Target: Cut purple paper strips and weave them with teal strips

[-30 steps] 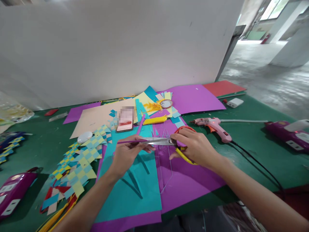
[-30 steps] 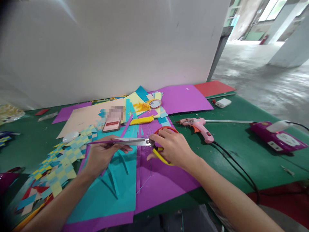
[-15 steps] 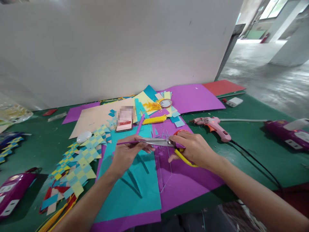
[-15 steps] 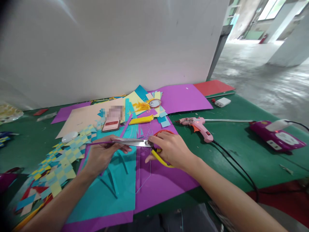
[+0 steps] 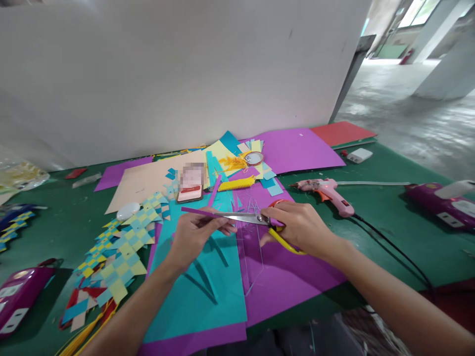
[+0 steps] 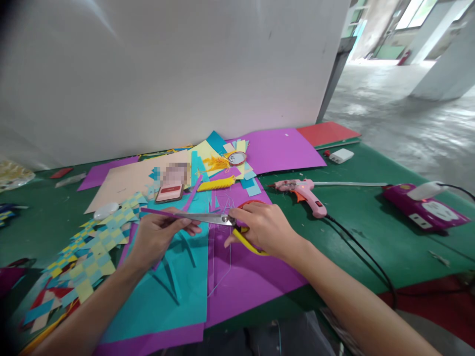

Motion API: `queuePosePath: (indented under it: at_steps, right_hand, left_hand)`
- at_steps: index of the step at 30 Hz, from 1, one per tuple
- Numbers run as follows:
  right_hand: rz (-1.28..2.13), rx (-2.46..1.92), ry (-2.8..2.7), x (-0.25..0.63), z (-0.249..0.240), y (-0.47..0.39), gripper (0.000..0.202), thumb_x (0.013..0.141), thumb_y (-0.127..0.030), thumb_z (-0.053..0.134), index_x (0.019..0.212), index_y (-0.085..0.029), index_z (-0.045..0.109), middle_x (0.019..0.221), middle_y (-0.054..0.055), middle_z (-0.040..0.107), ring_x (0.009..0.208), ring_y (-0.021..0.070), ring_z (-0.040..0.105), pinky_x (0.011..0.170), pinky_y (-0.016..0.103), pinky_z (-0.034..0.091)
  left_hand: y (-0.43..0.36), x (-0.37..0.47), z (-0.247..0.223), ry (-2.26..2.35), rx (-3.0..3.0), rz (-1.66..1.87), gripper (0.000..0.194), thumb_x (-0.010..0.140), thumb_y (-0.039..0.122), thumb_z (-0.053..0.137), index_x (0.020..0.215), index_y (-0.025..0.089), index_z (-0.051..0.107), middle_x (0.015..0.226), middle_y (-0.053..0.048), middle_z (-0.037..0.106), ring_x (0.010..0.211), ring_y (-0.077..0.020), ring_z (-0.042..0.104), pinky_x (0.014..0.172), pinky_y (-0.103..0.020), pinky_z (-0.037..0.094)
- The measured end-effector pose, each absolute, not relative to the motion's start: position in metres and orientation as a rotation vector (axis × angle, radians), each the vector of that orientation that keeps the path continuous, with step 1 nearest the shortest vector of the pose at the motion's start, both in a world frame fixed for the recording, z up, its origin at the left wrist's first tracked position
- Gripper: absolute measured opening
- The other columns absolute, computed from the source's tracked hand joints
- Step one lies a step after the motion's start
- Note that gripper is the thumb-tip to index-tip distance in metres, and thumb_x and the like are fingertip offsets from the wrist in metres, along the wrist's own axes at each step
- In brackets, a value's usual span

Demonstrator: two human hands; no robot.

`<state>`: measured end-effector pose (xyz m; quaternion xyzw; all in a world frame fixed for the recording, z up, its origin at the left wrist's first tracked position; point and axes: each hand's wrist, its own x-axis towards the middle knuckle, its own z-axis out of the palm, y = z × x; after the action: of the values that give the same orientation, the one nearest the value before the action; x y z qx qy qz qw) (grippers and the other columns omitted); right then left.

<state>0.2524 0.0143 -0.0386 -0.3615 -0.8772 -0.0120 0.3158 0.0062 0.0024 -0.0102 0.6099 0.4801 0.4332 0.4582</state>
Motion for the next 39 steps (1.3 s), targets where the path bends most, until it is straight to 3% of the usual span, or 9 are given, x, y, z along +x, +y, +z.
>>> queuePosePath:
  at_steps: [7, 18, 28, 39]
  right_hand:
    - [-0.049, -0.985, -2.317, 0.256, -0.039, 0.018, 0.056, 0.084, -0.067, 0.049, 0.09, -0.015, 0.069, 0.071, 0.006, 0.068, 0.06, 0.0145, 0.059, 0.054, 0.025, 0.033]
    - [0.032, -1.055, -2.349, 0.259, -0.029, 0.017, 0.054, 0.078, -0.066, 0.059, 0.098, -0.016, 0.066, 0.088, 0.009, 0.068, 0.08, 0.0205, 0.064, 0.067, 0.028, 0.044]
    - [0.082, -1.025, -2.369, 0.252, -0.034, 0.015, 0.051, 0.079, -0.063, 0.06, 0.098, -0.016, 0.064, 0.087, 0.008, 0.068, 0.083, 0.0209, 0.063, 0.068, 0.028, 0.045]
    - [0.056, -0.967, -2.329, 0.249, -0.036, 0.015, 0.057, 0.078, -0.068, 0.057, 0.095, -0.015, 0.066, 0.078, 0.007, 0.068, 0.07, 0.0175, 0.062, 0.062, 0.026, 0.042]
  left_hand:
    - [0.004, 0.002, -0.004, 1.204, 1.557, 1.052, 0.013, 0.079, 0.024, 0.068, 0.085, 0.013, 0.071, 0.073, -0.006, 0.075, 0.065, -0.0181, 0.071, 0.06, -0.025, 0.059]
    - [0.006, -0.008, -0.007, 1.252, 1.626, 1.248, 0.006, 0.082, 0.02, 0.065, 0.079, 0.016, 0.069, 0.063, -0.001, 0.07, 0.058, -0.0151, 0.068, 0.059, -0.025, 0.056]
    - [0.003, 0.001, -0.014, 1.182, 1.581, 1.181, 0.006, 0.081, 0.018, 0.064, 0.077, 0.016, 0.068, 0.062, -0.001, 0.069, 0.059, -0.0157, 0.067, 0.059, -0.025, 0.055]
    - [0.003, 0.001, -0.017, 1.235, 1.57, 1.159, 0.01, 0.082, 0.022, 0.063, 0.079, 0.015, 0.069, 0.061, -0.002, 0.069, 0.057, -0.0171, 0.067, 0.058, -0.027, 0.054]
